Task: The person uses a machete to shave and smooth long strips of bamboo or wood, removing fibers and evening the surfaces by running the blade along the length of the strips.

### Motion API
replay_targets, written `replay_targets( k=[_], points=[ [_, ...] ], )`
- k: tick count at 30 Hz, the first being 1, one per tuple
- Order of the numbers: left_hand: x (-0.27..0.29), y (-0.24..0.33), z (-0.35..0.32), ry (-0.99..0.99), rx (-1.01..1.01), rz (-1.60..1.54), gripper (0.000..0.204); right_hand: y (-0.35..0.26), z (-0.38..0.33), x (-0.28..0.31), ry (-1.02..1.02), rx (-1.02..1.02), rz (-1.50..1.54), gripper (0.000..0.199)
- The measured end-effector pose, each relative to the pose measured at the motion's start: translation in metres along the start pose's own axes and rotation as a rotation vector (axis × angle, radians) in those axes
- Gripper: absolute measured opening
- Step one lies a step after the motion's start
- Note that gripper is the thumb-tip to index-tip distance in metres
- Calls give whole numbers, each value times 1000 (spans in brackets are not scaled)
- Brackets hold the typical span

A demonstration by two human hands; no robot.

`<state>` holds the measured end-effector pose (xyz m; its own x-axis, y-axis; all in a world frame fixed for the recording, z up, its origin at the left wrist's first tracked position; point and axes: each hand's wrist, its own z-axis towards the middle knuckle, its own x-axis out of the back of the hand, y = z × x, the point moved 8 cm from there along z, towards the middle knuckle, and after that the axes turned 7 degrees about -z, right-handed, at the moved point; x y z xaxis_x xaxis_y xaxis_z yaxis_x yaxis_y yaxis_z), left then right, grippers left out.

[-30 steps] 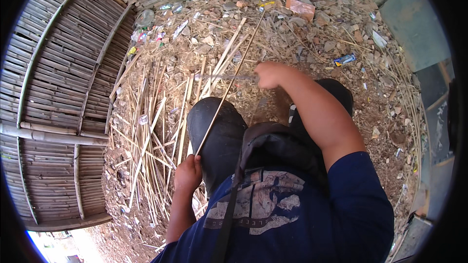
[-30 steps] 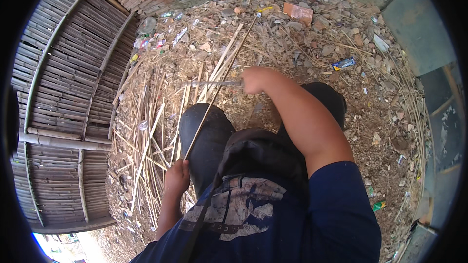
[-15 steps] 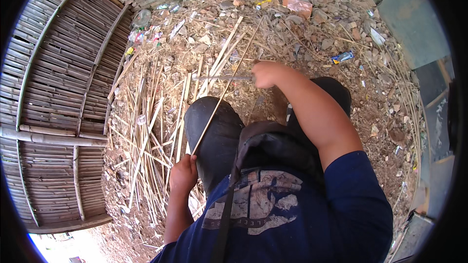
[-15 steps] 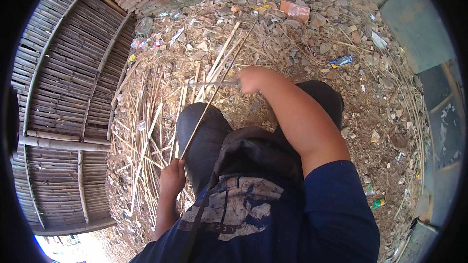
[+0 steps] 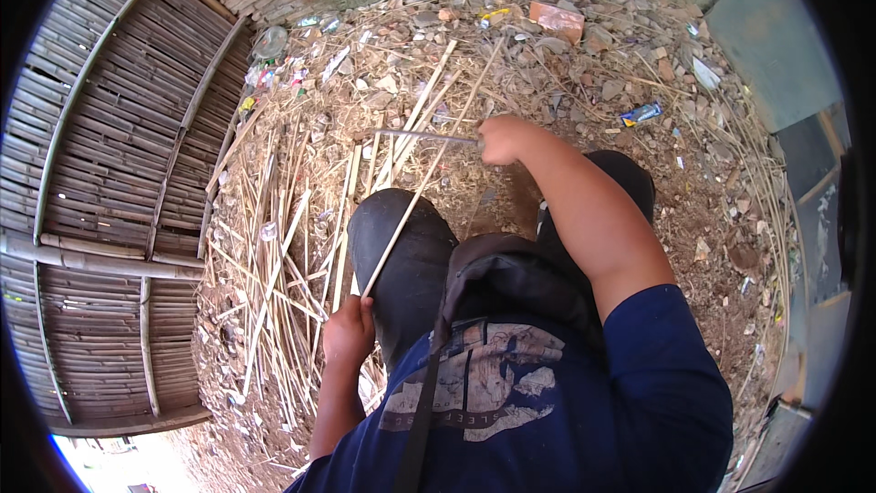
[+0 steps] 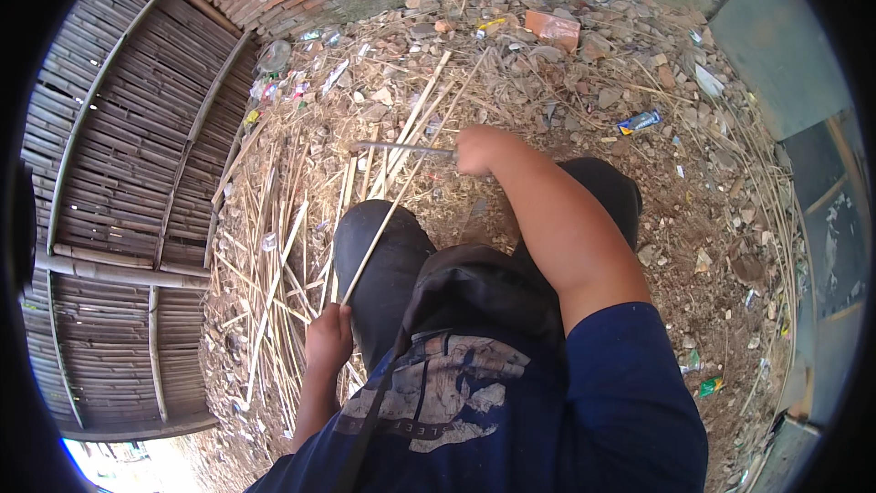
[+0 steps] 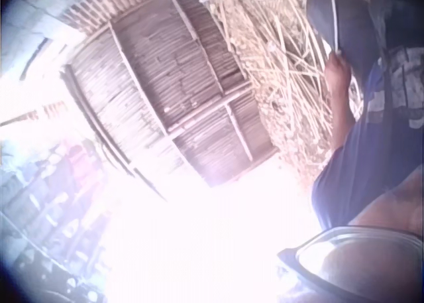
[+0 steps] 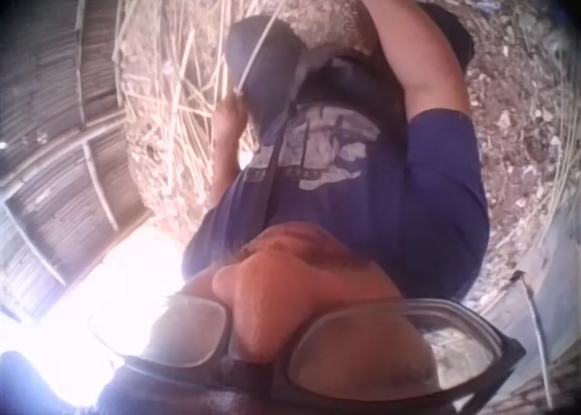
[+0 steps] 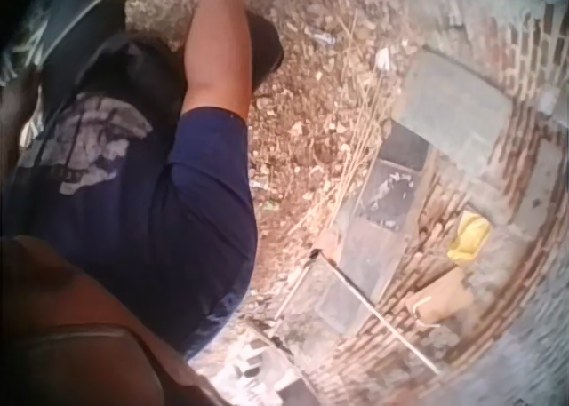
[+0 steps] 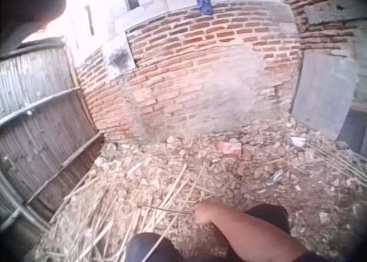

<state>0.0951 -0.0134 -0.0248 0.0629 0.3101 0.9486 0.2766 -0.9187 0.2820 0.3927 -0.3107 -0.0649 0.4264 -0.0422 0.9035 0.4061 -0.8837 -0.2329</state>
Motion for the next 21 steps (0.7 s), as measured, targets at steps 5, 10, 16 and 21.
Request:
replay_targets(
  k=[5,10,16,21],
  points=[
    [3,2,0,-6,-43,-21,34,-49,-24,2,-111,173,-113,26],
    [-7,-4,-2,47,-73,-115,35,-3,0,2,-23,13,84,25],
    [-2,-6,-3,71,-66,-47,35,14,-18,35,186,-183,79,28],
    [-5,-9,-6,106,-124,-96,32,24,-14,48,347,-85,521,32]
  ],
)
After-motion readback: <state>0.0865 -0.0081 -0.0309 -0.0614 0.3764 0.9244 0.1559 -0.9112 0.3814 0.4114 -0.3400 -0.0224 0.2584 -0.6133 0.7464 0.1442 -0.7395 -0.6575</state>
